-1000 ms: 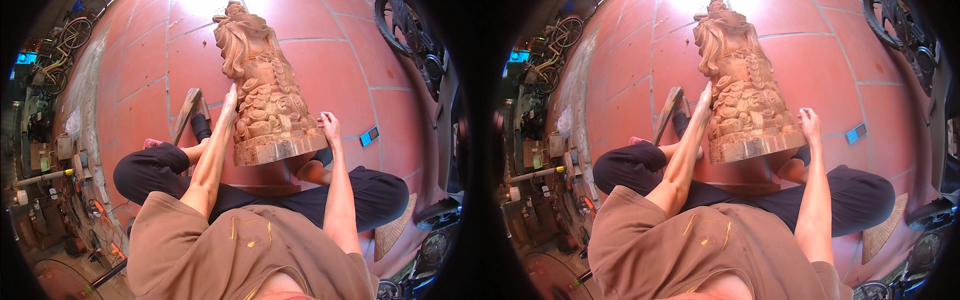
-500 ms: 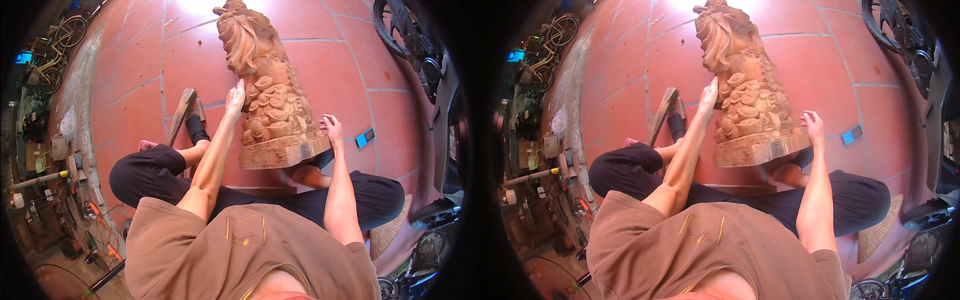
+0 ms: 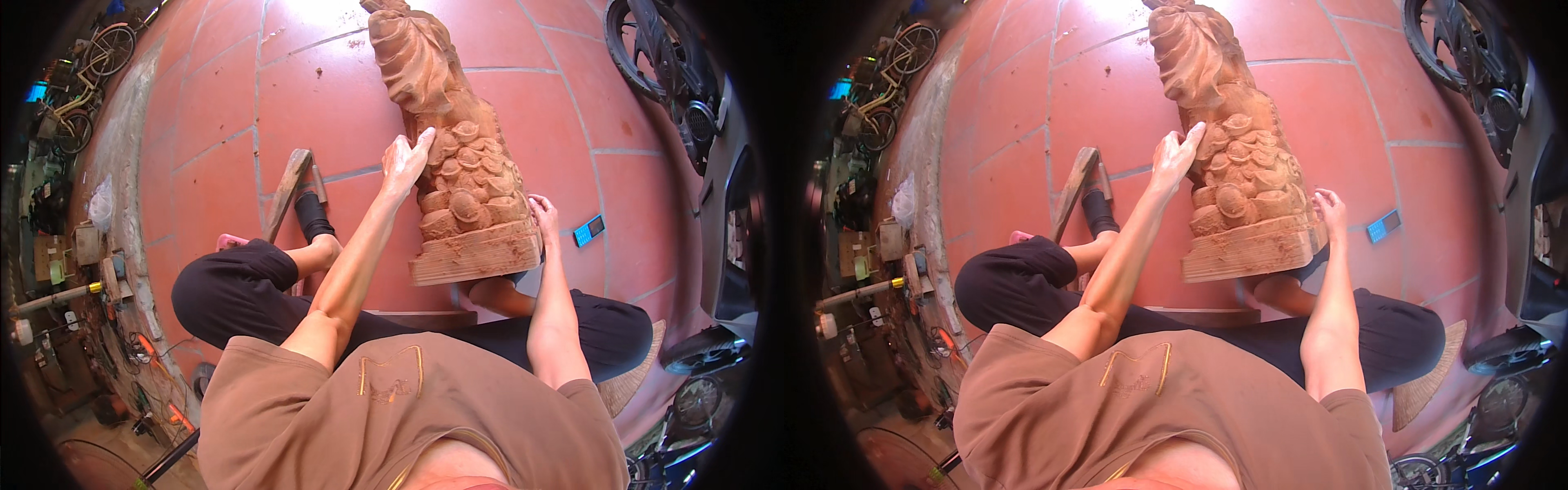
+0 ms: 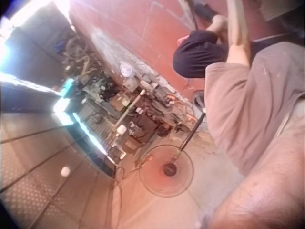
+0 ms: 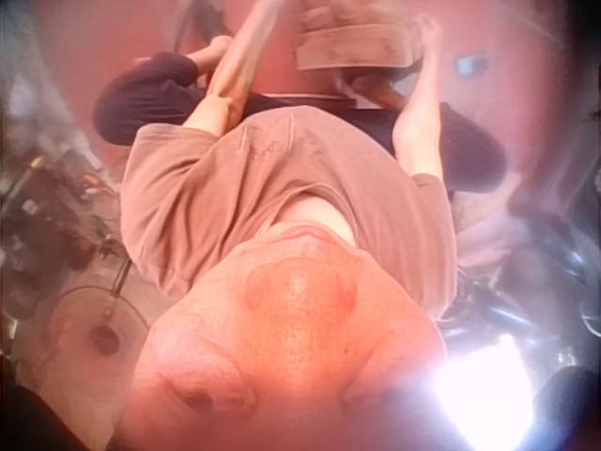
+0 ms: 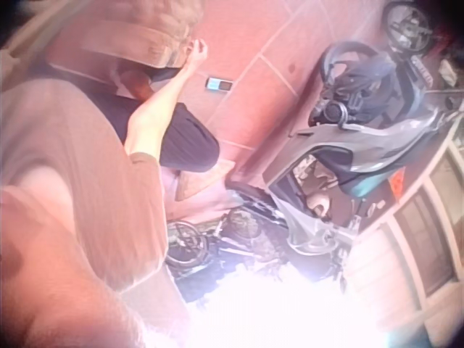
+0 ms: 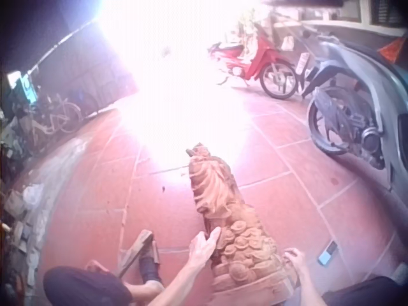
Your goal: The person carves a wooden sculpture using a chisel and mallet, focusing on the upper section and head area. They occasionally rotate the sculpture to access different sides and switch between tools to refine the details.
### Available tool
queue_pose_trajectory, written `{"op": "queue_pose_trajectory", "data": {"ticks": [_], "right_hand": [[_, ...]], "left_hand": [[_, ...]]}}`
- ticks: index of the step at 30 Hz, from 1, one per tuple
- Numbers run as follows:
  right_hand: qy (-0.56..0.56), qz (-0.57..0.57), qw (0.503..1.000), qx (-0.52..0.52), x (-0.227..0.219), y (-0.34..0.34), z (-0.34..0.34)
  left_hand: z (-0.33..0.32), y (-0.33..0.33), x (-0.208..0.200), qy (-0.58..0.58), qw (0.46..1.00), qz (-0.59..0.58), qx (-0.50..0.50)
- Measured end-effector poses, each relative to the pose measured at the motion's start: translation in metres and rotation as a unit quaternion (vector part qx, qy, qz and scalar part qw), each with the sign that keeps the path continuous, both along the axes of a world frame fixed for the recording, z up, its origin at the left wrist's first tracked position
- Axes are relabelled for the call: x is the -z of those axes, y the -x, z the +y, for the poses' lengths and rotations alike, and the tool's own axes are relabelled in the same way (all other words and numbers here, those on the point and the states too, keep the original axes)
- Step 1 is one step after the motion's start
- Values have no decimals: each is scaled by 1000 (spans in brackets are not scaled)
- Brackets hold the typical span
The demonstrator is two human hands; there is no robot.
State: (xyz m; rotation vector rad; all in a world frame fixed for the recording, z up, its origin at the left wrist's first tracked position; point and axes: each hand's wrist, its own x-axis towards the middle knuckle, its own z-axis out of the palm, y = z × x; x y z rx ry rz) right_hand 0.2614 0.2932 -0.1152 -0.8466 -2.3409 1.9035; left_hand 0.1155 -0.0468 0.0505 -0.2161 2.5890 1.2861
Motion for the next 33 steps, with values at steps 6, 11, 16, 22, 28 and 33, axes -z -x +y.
{"op": "queue_pose_trajectory", "data": {"ticks": [6, 11, 16, 22, 28, 33], "right_hand": [[118, 0, 993, 13, 44, -10, 0], [176, 35, 984, 4, 11, -6, -27], [295, 70, 953, -11, -75, -20, -75], [256, 76, 962, -57, -164, -11, -100], [155, 35, 983, -94, -163, -5, -87], [200, 70, 973, -86, -164, -4, -99]], "left_hand": [[3, 0, -8, 39, 999, 19, 30], [-4, 0, -11, 53, 996, 40, 60], [-13, -1, -10, 64, 993, 58, 78], [-16, -10, -16, 42, 990, 85, 106], [-12, -12, -11, 53, 987, 122, 95], [-15, -19, -10, 22, 982, 167, 84]]}}
